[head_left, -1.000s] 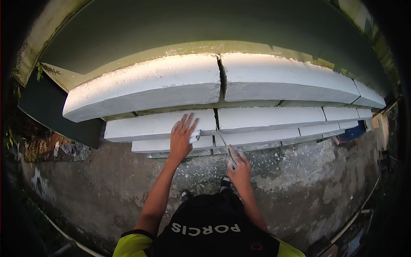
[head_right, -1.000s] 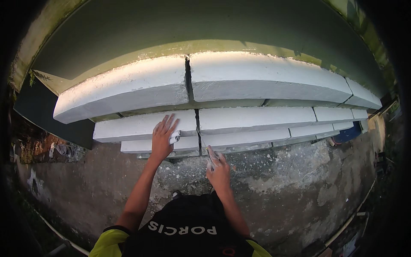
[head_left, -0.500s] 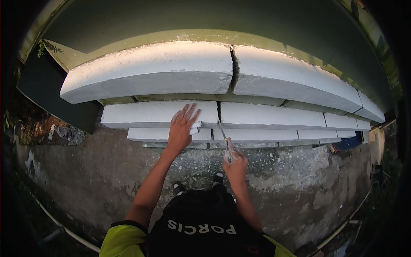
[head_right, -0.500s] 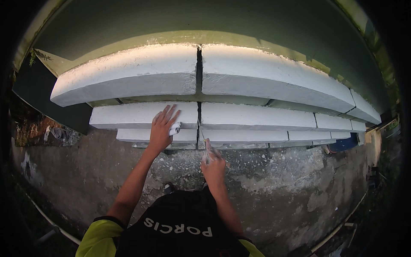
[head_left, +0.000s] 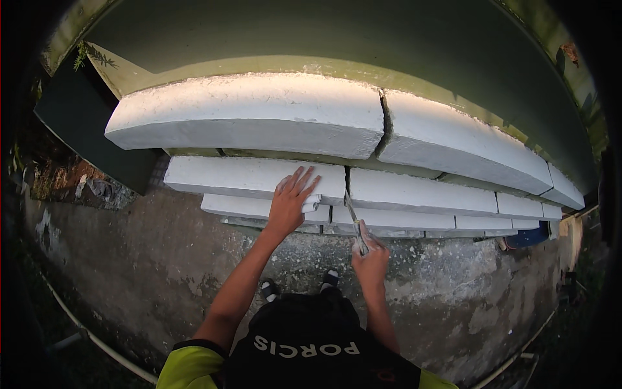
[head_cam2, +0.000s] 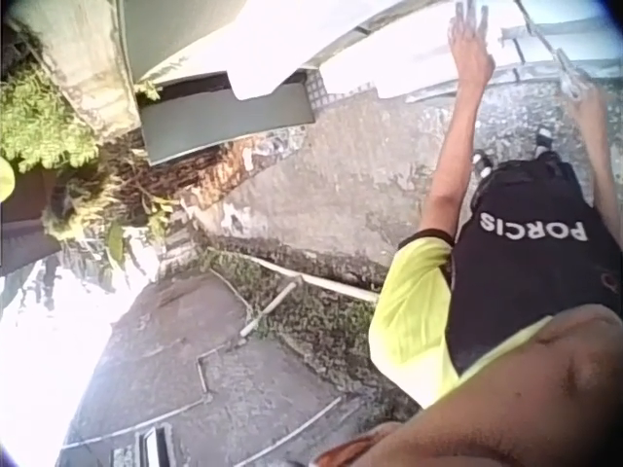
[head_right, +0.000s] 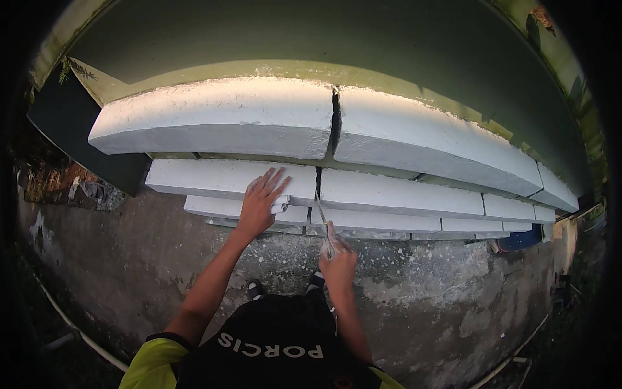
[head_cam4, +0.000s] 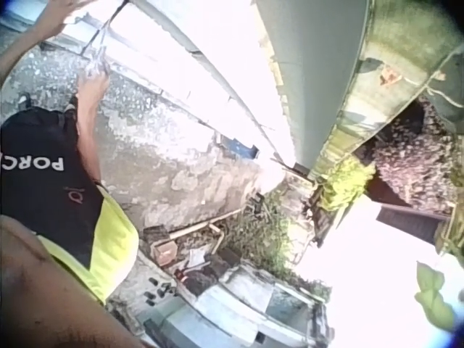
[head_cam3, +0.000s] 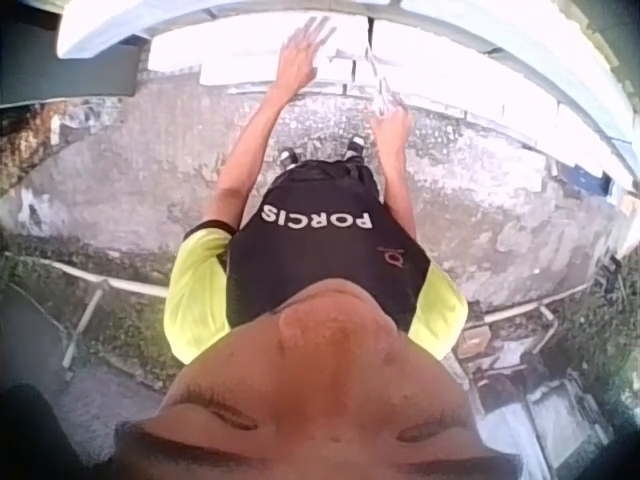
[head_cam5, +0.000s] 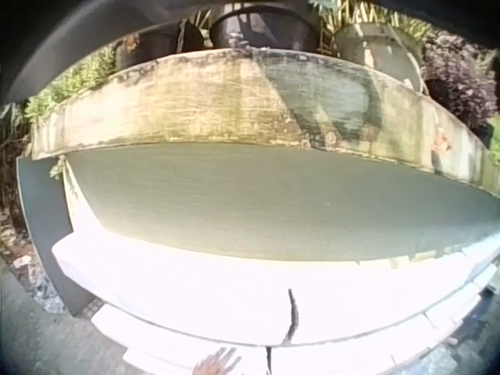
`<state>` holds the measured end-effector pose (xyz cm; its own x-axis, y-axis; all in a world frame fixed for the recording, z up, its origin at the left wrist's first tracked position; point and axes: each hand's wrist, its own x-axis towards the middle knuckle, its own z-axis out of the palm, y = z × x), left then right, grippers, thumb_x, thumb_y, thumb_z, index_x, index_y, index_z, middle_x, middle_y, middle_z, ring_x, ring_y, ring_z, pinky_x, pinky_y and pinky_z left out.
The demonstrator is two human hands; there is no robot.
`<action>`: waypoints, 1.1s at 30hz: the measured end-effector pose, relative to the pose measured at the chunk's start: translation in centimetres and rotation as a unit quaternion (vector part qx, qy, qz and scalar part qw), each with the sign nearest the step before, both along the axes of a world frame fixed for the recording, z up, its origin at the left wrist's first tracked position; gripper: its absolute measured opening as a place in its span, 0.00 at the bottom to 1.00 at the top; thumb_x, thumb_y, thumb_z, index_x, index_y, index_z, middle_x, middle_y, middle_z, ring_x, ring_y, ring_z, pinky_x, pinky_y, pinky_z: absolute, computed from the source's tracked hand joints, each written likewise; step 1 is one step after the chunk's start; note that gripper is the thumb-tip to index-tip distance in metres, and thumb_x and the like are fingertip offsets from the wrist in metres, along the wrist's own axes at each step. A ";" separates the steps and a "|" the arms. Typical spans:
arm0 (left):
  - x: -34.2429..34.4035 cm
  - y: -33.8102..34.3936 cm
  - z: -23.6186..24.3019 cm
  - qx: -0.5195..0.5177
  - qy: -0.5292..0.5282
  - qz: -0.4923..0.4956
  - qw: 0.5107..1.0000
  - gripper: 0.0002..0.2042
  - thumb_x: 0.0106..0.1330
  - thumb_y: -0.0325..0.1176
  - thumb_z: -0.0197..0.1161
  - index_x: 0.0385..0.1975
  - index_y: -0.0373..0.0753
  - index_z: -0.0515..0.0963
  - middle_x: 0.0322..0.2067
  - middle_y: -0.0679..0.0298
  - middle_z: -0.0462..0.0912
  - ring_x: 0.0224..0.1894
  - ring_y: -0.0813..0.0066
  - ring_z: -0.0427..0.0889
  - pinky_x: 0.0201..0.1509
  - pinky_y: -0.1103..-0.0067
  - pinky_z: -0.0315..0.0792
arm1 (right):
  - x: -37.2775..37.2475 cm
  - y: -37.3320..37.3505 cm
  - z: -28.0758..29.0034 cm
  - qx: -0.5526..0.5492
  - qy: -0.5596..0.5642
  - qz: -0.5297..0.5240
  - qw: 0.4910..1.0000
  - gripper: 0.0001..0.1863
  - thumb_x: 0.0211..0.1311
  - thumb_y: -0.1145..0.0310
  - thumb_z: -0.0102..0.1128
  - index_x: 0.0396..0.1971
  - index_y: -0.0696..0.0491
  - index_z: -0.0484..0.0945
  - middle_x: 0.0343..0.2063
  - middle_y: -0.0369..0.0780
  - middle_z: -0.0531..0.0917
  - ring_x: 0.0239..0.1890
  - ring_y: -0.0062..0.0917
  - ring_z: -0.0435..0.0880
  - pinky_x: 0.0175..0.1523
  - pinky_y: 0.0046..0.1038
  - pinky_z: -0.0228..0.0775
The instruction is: Applying putty or plaster to fill gaps in a decorative exterior wall using a putty knife and wiping excess with a cloth.
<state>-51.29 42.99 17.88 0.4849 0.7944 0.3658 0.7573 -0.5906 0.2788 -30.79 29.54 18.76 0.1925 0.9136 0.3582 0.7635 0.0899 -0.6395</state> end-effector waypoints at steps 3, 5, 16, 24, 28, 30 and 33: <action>0.2 -0.1 0.4 -0.011 0.002 -0.008 1.000 0.45 0.43 0.16 0.60 0.68 0.52 0.61 0.72 0.67 0.55 0.74 0.65 0.52 0.72 0.64 0.52 | 0.1 0.9 0.0 -0.022 -0.026 -0.014 0.999 0.27 0.51 0.79 0.61 0.56 0.58 0.76 0.33 0.54 0.84 0.37 0.48 0.84 0.44 0.38 0.76; 0.2 0.1 0.8 -0.010 0.002 -0.007 1.000 0.45 0.43 0.16 0.60 0.68 0.52 0.61 0.72 0.67 0.55 0.74 0.65 0.52 0.73 0.64 0.52 | -0.1 3.4 -0.2 -0.004 -0.008 -0.009 1.000 0.29 0.52 0.77 0.61 0.59 0.53 0.74 0.36 0.54 0.83 0.39 0.46 0.84 0.47 0.38 0.77; 0.2 0.2 0.8 -0.010 -0.001 -0.015 1.000 0.45 0.42 0.16 0.60 0.68 0.51 0.61 0.71 0.65 0.56 0.73 0.63 0.53 0.73 0.64 0.52 | -0.9 4.5 1.5 -0.042 0.012 -0.039 0.998 0.25 0.52 0.78 0.61 0.55 0.58 0.77 0.37 0.55 0.84 0.41 0.46 0.85 0.50 0.36 0.75; -0.1 0.1 0.3 -0.017 -0.010 -0.007 1.000 0.45 0.43 0.16 0.60 0.68 0.51 0.61 0.71 0.66 0.56 0.73 0.64 0.53 0.73 0.64 0.52 | -1.2 -0.7 0.6 -0.078 0.022 -0.071 0.994 0.25 0.52 0.77 0.61 0.55 0.56 0.78 0.32 0.55 0.83 0.35 0.48 0.83 0.44 0.39 0.75; -0.1 0.0 0.7 -0.015 -0.004 -0.010 1.000 0.44 0.44 0.16 0.60 0.68 0.51 0.61 0.71 0.66 0.56 0.73 0.64 0.53 0.73 0.64 0.51 | -1.2 1.5 0.5 -0.017 -0.016 -0.058 0.998 0.27 0.51 0.77 0.61 0.56 0.53 0.78 0.32 0.54 0.83 0.35 0.47 0.84 0.43 0.38 0.76; -0.2 0.0 0.7 -0.021 0.000 -0.007 1.000 0.44 0.44 0.16 0.60 0.68 0.51 0.61 0.71 0.65 0.56 0.73 0.64 0.53 0.73 0.64 0.52 | -1.3 2.2 0.7 0.000 -0.020 -0.049 0.999 0.28 0.51 0.78 0.62 0.56 0.52 0.78 0.33 0.54 0.84 0.36 0.46 0.84 0.43 0.38 0.76; -0.3 0.3 0.4 -0.006 0.003 -0.010 1.000 0.44 0.44 0.16 0.61 0.68 0.51 0.61 0.71 0.65 0.56 0.73 0.64 0.53 0.73 0.64 0.52 | -1.6 1.0 1.1 0.009 0.002 -0.040 0.999 0.28 0.49 0.79 0.62 0.56 0.51 0.78 0.34 0.53 0.84 0.37 0.46 0.84 0.44 0.38 0.77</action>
